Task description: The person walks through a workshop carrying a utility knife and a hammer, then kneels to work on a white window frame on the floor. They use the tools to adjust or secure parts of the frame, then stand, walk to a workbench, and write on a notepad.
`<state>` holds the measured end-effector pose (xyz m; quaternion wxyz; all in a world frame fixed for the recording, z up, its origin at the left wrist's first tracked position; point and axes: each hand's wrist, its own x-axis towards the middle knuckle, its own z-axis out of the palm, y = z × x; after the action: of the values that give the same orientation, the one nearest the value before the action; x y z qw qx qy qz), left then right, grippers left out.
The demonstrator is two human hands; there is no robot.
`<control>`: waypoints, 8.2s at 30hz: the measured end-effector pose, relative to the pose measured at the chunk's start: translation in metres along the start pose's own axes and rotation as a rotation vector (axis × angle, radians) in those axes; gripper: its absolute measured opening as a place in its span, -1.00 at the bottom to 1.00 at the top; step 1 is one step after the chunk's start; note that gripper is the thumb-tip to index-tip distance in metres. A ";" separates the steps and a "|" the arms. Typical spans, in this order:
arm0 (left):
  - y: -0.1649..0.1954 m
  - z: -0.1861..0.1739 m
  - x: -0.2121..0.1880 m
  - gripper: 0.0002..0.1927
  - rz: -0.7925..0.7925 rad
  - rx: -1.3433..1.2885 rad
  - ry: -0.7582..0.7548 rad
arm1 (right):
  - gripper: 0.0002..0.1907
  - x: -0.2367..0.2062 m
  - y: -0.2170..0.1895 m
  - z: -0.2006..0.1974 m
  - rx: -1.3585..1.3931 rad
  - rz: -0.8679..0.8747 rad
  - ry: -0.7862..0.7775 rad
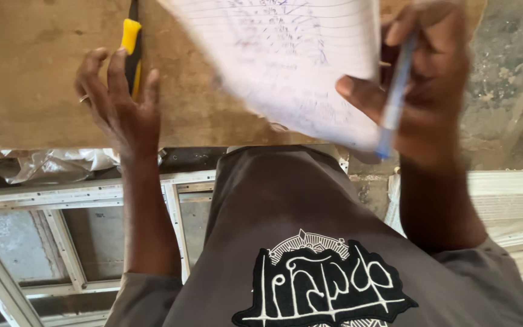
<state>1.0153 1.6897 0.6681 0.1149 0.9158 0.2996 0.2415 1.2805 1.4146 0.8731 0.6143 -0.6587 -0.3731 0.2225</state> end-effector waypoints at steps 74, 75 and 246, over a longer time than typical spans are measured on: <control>0.213 -0.029 -0.078 -0.86 0.004 0.101 -0.151 | -0.67 -0.125 0.210 -0.154 -0.056 0.090 0.395; 0.212 -0.028 -0.080 -0.88 0.002 0.091 -0.147 | -0.67 -0.125 0.210 -0.153 -0.081 0.092 0.393; 0.159 0.031 -0.123 -0.62 -0.401 -0.467 -0.031 | -0.82 0.043 0.286 -0.117 0.508 -0.009 0.162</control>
<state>1.0228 1.4867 0.6520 0.3724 0.7908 0.4088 0.2623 1.4578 1.3813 0.6185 0.7888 -0.4974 -0.2580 0.2528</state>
